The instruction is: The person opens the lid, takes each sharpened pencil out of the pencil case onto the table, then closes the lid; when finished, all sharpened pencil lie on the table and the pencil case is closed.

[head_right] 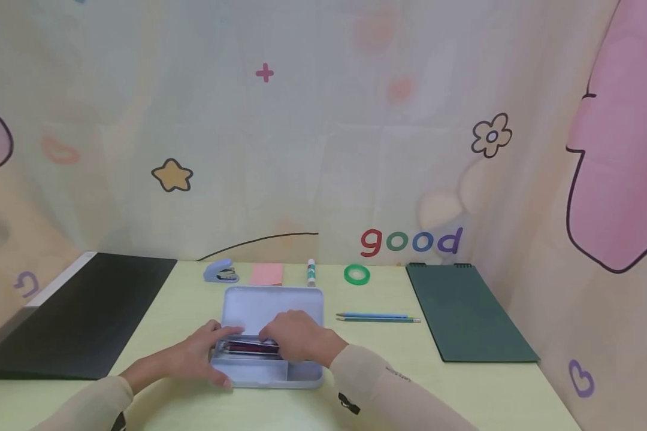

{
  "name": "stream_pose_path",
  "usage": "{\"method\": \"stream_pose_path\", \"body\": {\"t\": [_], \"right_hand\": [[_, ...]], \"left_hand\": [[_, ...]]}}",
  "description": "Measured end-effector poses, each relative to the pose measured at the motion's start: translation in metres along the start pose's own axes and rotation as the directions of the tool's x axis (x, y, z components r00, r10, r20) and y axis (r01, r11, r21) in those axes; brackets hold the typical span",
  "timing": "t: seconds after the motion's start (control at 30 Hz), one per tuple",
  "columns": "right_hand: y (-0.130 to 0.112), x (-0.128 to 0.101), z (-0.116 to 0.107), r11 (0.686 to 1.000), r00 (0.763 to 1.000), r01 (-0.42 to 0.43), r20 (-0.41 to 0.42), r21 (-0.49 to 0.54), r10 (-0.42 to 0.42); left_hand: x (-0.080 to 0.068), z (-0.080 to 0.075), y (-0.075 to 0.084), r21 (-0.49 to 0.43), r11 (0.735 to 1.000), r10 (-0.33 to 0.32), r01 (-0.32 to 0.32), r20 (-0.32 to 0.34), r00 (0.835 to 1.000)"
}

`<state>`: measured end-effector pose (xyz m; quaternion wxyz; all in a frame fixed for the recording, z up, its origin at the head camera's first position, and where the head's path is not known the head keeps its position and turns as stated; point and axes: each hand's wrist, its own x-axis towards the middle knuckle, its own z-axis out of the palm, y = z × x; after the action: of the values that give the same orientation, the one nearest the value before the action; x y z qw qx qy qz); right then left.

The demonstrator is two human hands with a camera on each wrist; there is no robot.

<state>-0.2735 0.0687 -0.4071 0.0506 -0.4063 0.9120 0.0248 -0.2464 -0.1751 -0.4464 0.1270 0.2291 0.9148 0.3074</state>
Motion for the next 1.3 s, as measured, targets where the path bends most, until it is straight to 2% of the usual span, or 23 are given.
{"method": "stream_pose_path", "body": {"t": [0.3, 0.7, 0.97, 1.3], "right_hand": [[-0.002, 0.000, -0.004, 0.999, 0.999, 0.024, 0.039, 0.029, -0.025], [0.004, -0.012, -0.013, 0.997, 0.999, -0.018, 0.045, 0.080, 0.015], [0.025, -0.034, -0.021, 0.977, 0.994, -0.086, 0.084, 0.196, 0.071], [0.061, -0.070, -0.028, 0.941, 0.983, -0.158, 0.133, 0.300, 0.123]], "left_hand": [[0.001, 0.000, 0.000, 0.000, 1.000, -0.002, 0.002, 0.004, 1.000], [0.000, 0.002, -0.001, 0.014, 1.000, -0.025, 0.025, -0.001, 1.000], [0.001, 0.004, 0.001, 0.021, 0.999, -0.046, 0.046, -0.007, 0.999], [0.000, 0.002, 0.003, 0.025, 0.999, -0.040, 0.041, -0.013, 0.999]]}}
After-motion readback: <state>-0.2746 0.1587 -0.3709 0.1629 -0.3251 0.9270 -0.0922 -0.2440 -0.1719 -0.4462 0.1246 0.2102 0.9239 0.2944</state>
